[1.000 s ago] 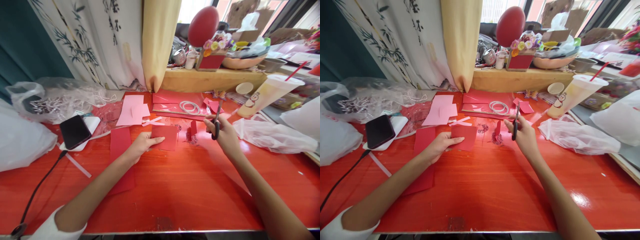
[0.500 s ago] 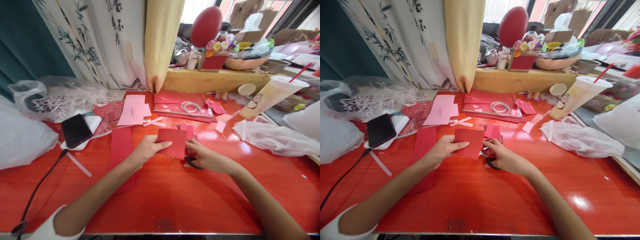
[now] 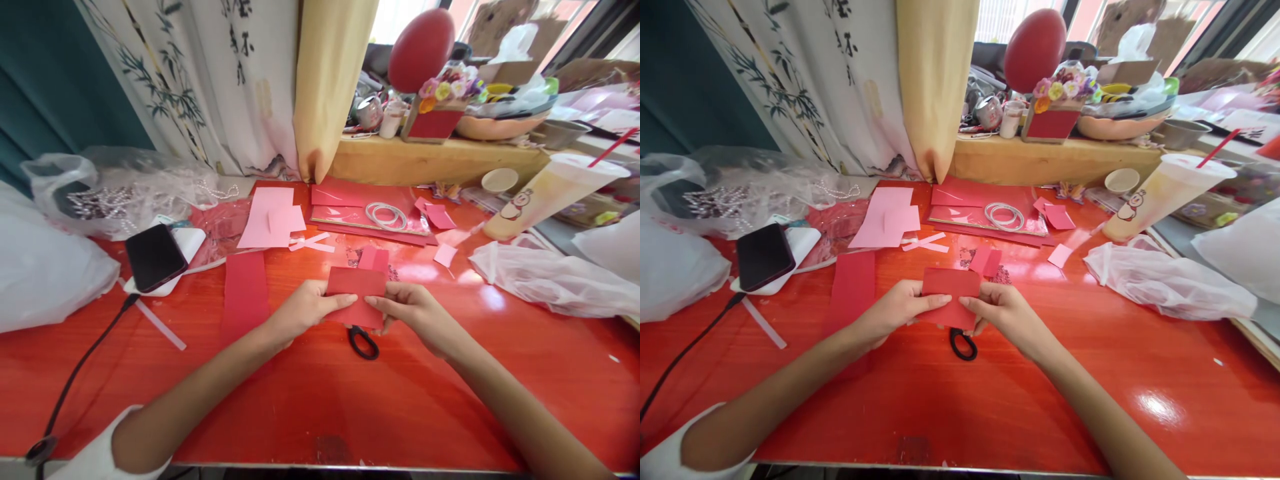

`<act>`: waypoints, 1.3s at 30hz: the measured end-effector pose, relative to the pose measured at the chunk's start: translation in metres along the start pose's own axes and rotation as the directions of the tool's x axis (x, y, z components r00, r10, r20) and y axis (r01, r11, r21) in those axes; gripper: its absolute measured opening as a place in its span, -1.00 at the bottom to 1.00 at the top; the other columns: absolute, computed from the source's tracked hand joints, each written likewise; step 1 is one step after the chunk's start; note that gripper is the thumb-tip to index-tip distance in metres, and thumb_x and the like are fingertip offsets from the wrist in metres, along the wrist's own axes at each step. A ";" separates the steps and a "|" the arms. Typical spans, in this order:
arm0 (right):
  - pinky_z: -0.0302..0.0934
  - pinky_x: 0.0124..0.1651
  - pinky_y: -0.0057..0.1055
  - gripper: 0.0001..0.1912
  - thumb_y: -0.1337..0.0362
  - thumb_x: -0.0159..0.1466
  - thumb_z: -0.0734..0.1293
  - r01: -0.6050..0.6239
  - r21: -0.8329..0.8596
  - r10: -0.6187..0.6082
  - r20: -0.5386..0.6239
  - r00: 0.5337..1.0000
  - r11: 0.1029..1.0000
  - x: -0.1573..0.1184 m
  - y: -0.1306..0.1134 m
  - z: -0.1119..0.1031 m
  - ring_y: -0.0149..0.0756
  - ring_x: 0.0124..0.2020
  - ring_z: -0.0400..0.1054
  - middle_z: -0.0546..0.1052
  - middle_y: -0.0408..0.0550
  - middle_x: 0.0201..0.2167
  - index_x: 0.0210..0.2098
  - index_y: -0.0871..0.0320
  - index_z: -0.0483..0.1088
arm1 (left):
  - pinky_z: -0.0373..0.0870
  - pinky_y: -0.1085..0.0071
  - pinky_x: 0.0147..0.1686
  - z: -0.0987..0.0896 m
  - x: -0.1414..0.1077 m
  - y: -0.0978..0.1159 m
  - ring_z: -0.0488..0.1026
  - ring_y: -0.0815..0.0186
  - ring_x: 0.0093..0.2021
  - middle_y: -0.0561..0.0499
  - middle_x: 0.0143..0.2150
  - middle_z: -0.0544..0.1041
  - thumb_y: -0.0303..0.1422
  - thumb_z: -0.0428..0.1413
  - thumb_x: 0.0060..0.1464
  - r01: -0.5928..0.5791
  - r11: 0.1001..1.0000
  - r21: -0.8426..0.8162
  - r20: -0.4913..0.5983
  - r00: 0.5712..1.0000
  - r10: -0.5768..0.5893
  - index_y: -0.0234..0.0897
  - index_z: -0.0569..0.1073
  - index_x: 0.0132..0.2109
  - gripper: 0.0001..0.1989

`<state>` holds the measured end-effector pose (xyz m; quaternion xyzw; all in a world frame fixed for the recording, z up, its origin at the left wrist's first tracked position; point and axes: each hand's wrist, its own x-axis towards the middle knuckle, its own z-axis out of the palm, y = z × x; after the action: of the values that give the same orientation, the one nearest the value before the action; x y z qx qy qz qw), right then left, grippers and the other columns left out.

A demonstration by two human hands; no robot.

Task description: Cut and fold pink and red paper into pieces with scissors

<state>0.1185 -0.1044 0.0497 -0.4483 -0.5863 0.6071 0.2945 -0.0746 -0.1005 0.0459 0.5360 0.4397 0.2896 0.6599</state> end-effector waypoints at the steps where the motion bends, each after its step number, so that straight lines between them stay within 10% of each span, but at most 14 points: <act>1: 0.27 -0.48 -0.51 -0.76 0.15 0.15 0.32 -0.004 0.005 0.004 -0.029 1.000 1.000 0.000 0.000 0.000 -0.47 -0.57 0.34 0.49 -0.11 -0.49 -0.32 0.21 0.45 | 0.09 0.55 -0.60 -0.002 0.000 0.002 0.19 0.54 -0.61 0.04 -0.46 0.51 -0.16 0.11 -0.02 0.016 0.997 0.071 0.023 1.000 -0.018 -0.36 0.49 -0.33 -0.69; 7: 0.28 -0.49 -0.51 -0.77 0.14 0.11 0.35 -0.021 0.051 0.030 -0.174 0.984 0.998 0.003 -0.002 -0.003 -0.43 -0.58 0.39 0.47 -0.14 -0.58 -0.42 0.21 0.41 | 0.02 0.54 -0.61 -0.011 -0.001 0.012 0.09 0.54 -0.64 0.01 -0.46 0.53 -0.17 0.04 0.02 -0.020 0.973 0.228 -0.011 1.000 0.023 -0.36 0.45 -0.44 -0.68; 39: 0.29 -0.51 -0.54 -0.71 0.12 0.10 0.37 -0.108 0.123 0.119 -0.091 0.989 0.987 -0.001 -0.004 0.000 -0.47 -0.63 0.38 0.51 -0.09 -0.63 -0.56 0.25 0.42 | -0.07 0.55 -0.68 -0.011 -0.002 0.013 0.03 0.58 -0.68 -0.01 -0.46 0.55 -0.14 0.06 -0.01 -0.021 0.987 0.159 -0.056 0.998 0.031 -0.36 0.44 -0.42 -0.68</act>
<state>0.1184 -0.1052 0.0535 -0.4922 -0.5079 0.6335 0.3139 -0.0846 -0.0939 0.0586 0.5839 0.4732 0.2778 0.5983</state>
